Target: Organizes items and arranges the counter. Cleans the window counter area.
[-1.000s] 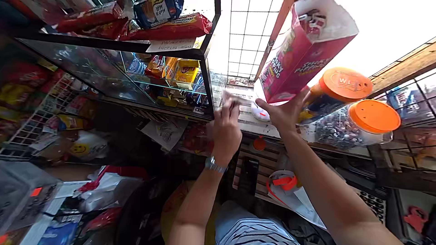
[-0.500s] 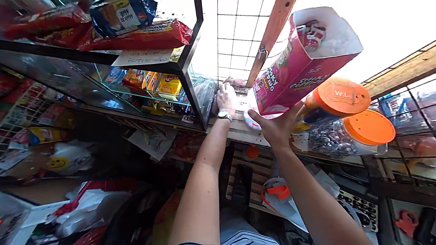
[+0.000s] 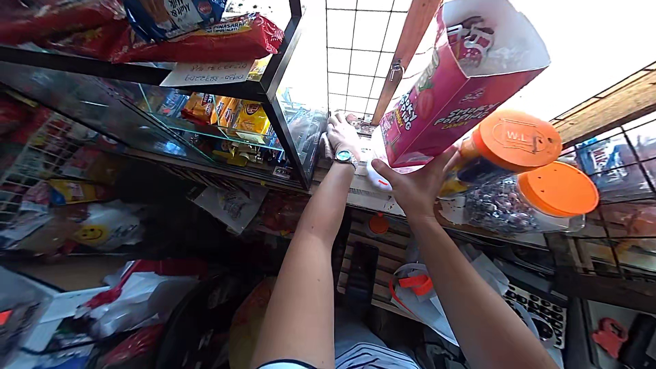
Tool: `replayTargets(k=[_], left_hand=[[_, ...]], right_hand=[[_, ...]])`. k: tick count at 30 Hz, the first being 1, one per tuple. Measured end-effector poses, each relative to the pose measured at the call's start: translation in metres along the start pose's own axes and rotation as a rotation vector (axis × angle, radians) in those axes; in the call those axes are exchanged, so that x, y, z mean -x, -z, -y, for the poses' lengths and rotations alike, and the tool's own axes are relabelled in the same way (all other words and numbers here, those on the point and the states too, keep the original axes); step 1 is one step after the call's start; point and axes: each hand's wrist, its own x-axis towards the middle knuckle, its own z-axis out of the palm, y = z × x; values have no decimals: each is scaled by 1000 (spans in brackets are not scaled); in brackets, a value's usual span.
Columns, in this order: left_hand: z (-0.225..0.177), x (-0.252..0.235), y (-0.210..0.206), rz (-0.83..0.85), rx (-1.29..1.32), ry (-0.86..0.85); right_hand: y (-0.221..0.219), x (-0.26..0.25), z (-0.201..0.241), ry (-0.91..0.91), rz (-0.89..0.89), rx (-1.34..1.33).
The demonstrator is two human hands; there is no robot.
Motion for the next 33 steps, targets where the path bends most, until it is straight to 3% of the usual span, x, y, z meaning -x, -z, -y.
replayTargets(k=[2, 4, 7, 11, 15, 20, 24, 26, 28, 29, 30, 33], left_hand=[[-4, 5, -17, -58, 30, 66], [0, 24, -7, -57, 96, 71], [3, 17, -4, -278, 199, -48], [7, -28, -31, -135, 62, -126], [17, -13, -49, -219, 96, -84], [37, 10, -11, -70, 128, -205], [46, 19, 14, -126, 228, -292], [50, 25, 22, -121, 232, -316], [51, 29, 25, -112, 212, -320], [52, 29, 23, -115, 202, -323], [53, 26, 19, -130, 187, -338], [58, 20, 4, -218, 172, -471]], right_hand=[[0, 1, -1, -5, 3, 10], [0, 0, 0, 0, -3, 8], [-1, 0, -1, 12, -7, 10], [1, 2, -2, 2, 2, -2], [1, 4, 0, 1, 26, 7], [0, 9, -6, 152, -99, -16], [18, 90, -34, 479, 39, -82], [9, 135, -59, 350, 378, -129], [-14, 149, -77, -69, 727, -134], [-31, 146, -85, -218, 808, -121], [-49, 142, -91, -255, 840, -115], [-86, 135, -88, -245, 804, -199]])
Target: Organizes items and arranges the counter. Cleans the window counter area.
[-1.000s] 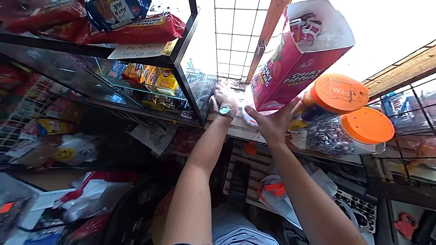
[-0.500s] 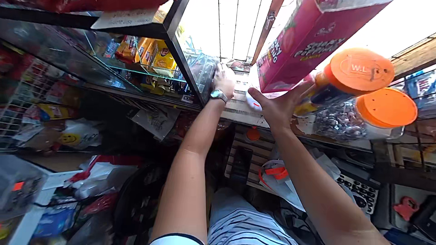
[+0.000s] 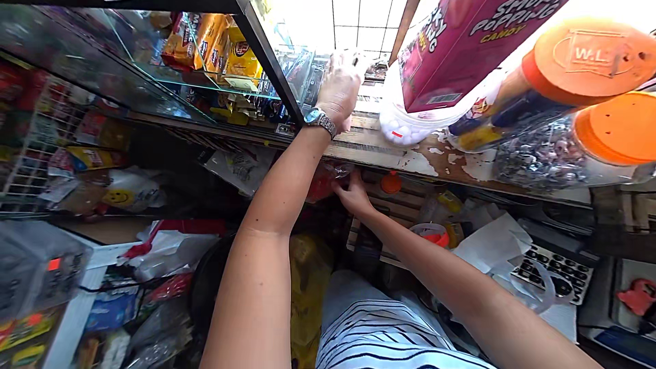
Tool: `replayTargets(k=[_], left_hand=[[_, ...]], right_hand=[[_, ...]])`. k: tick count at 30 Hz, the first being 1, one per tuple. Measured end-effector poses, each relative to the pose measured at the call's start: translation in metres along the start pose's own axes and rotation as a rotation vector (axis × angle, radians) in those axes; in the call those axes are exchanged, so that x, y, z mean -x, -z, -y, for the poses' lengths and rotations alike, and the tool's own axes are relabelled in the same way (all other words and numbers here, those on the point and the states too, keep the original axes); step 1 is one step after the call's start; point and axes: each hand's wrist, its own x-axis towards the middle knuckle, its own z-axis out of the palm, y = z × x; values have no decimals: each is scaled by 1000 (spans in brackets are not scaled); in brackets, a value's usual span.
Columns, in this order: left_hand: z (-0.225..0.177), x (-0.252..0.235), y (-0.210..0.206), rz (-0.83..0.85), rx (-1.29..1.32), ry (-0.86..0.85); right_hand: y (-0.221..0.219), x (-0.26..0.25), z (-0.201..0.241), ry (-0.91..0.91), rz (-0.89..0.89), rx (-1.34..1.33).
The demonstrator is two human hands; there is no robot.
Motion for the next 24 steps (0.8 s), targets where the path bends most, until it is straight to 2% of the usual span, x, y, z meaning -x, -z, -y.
replayTargets(k=[3, 6, 9, 12, 14, 17, 19, 21, 24], left_hand=[[-13, 33, 15, -200, 117, -106], [-20, 96, 20, -371, 279, -158], [-11, 164, 7, -383, 370, -33], [1, 200, -27, -423, 447, 196], [7, 205, -53, -404, 506, 282], [6, 197, -78, -322, 537, 351], [1, 189, -82, -210, 490, 404], [-6, 183, -81, -106, 436, 443], [-17, 175, -81, -89, 383, 486]], right_hand=[[-16, -11, 5, 27, -98, -125], [-25, -14, 4, 37, -230, -219], [-23, -2, 15, 24, -286, -296], [-21, 5, 21, 41, -306, -345], [-23, 1, 15, 47, -307, -370], [-21, 8, 11, -47, -234, -398], [-20, 10, 14, -106, -204, -439], [-20, 6, 19, -82, -215, -439], [-25, 10, 23, -34, -222, -408]])
